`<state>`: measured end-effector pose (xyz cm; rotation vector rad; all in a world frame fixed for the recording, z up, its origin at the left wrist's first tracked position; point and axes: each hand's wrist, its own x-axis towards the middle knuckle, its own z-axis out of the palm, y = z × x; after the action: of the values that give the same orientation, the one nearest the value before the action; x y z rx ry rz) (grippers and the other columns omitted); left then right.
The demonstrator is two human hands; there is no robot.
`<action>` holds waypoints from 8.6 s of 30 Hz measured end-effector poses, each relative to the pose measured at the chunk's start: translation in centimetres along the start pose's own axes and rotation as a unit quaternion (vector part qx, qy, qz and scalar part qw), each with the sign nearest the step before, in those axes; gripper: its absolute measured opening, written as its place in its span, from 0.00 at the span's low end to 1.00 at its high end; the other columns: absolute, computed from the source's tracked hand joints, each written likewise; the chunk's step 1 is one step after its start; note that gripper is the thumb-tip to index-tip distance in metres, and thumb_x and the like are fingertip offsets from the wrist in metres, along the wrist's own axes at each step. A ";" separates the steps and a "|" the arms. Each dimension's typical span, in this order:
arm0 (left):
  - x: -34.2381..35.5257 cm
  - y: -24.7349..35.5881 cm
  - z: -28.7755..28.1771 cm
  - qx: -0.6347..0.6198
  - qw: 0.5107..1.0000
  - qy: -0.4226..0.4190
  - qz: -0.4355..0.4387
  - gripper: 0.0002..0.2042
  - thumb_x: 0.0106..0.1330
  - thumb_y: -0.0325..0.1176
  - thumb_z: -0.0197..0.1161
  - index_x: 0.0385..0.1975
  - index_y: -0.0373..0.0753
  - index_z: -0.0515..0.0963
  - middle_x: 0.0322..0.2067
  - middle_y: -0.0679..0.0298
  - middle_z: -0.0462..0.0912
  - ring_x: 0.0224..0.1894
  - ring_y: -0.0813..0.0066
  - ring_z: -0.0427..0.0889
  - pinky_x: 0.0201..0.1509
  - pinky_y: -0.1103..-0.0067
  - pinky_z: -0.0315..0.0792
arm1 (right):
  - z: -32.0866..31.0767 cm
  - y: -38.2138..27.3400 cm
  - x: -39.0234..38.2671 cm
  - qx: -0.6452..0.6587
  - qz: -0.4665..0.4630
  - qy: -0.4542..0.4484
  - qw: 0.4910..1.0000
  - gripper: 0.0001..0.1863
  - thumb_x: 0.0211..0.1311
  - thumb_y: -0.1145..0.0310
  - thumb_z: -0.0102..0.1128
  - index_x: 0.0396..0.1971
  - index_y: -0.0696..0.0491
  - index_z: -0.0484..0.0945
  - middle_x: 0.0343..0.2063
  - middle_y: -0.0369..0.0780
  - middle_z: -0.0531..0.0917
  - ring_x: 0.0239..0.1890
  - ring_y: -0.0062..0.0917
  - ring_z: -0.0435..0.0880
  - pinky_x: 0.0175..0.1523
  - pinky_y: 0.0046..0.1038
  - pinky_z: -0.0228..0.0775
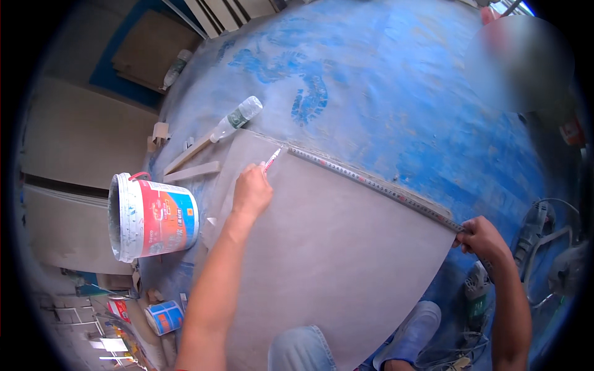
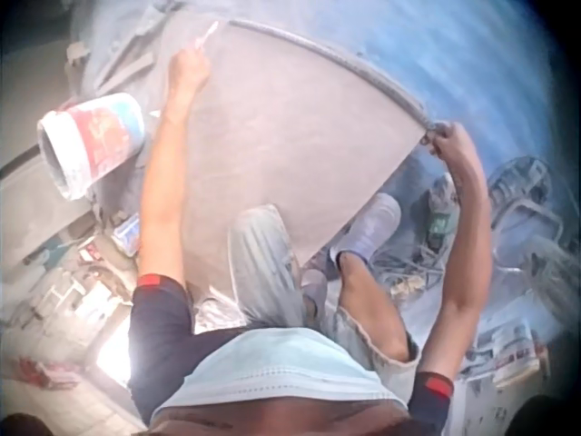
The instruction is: The person uses a measuring tape to measure the distance from an electrical box on a wall to the corner, then transfers those measurements onto a tile by marking lines with a pen and tape measure.
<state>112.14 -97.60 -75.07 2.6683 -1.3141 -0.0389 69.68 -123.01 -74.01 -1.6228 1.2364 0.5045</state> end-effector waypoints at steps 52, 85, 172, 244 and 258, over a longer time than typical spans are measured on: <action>-0.1 0.9 -0.2 0.045 0.996 -0.061 -0.036 0.07 0.49 0.22 0.58 0.30 0.32 0.77 0.35 0.47 0.78 0.40 0.46 0.79 0.46 0.61 0.74 | -0.1 0.6 0.6 0.009 0.004 -0.002 1.000 0.07 0.60 0.75 0.58 0.27 0.60 0.84 0.16 0.36 0.79 0.19 0.17 0.76 0.26 0.23 0.67; -26.7 0.1 -17.4 -0.489 0.835 0.109 -0.228 0.09 0.53 0.17 0.69 0.33 0.33 0.81 0.31 0.66 0.80 0.30 0.79 0.75 0.35 0.81 0.73 | -10.9 -25.4 -27.4 -0.484 -0.017 -0.114 0.867 0.09 0.66 0.69 0.57 0.40 0.53 0.85 0.34 0.37 0.88 0.32 0.22 0.88 0.41 0.26 0.80; -0.2 9.9 3.3 -0.762 0.459 0.029 -0.456 0.11 0.73 0.40 0.54 0.41 0.37 0.73 0.28 0.64 0.79 0.23 0.86 0.69 0.25 0.85 0.63 | 13.9 -43.7 21.4 -0.573 -0.369 -0.325 0.655 0.24 0.61 0.56 0.63 0.53 0.54 0.79 0.23 0.35 0.83 0.27 0.21 0.79 0.35 0.28 0.70; 0.7 10.4 4.4 -0.811 0.385 0.023 -0.440 0.13 0.72 0.38 0.50 0.40 0.35 0.76 0.24 0.59 0.80 0.19 0.80 0.67 0.23 0.82 0.60 | 12.6 -41.1 21.1 -0.548 -0.390 -0.348 0.653 0.17 0.59 0.59 0.62 0.44 0.50 0.84 0.21 0.35 0.83 0.25 0.21 0.78 0.34 0.28 0.69; -0.7 13.3 4.5 -0.815 0.344 -0.006 -0.466 0.12 0.73 0.38 0.50 0.42 0.36 0.76 0.24 0.58 0.80 0.19 0.80 0.67 0.22 0.82 0.60 | 11.1 -37.6 20.5 -0.526 -0.368 -0.366 0.674 0.17 0.60 0.60 0.61 0.45 0.54 0.84 0.23 0.37 0.84 0.28 0.23 0.81 0.37 0.29 0.71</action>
<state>100.85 -105.66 -77.37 0.9712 0.6023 -0.8913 113.76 -123.63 -77.79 -2.2485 -0.5306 1.2852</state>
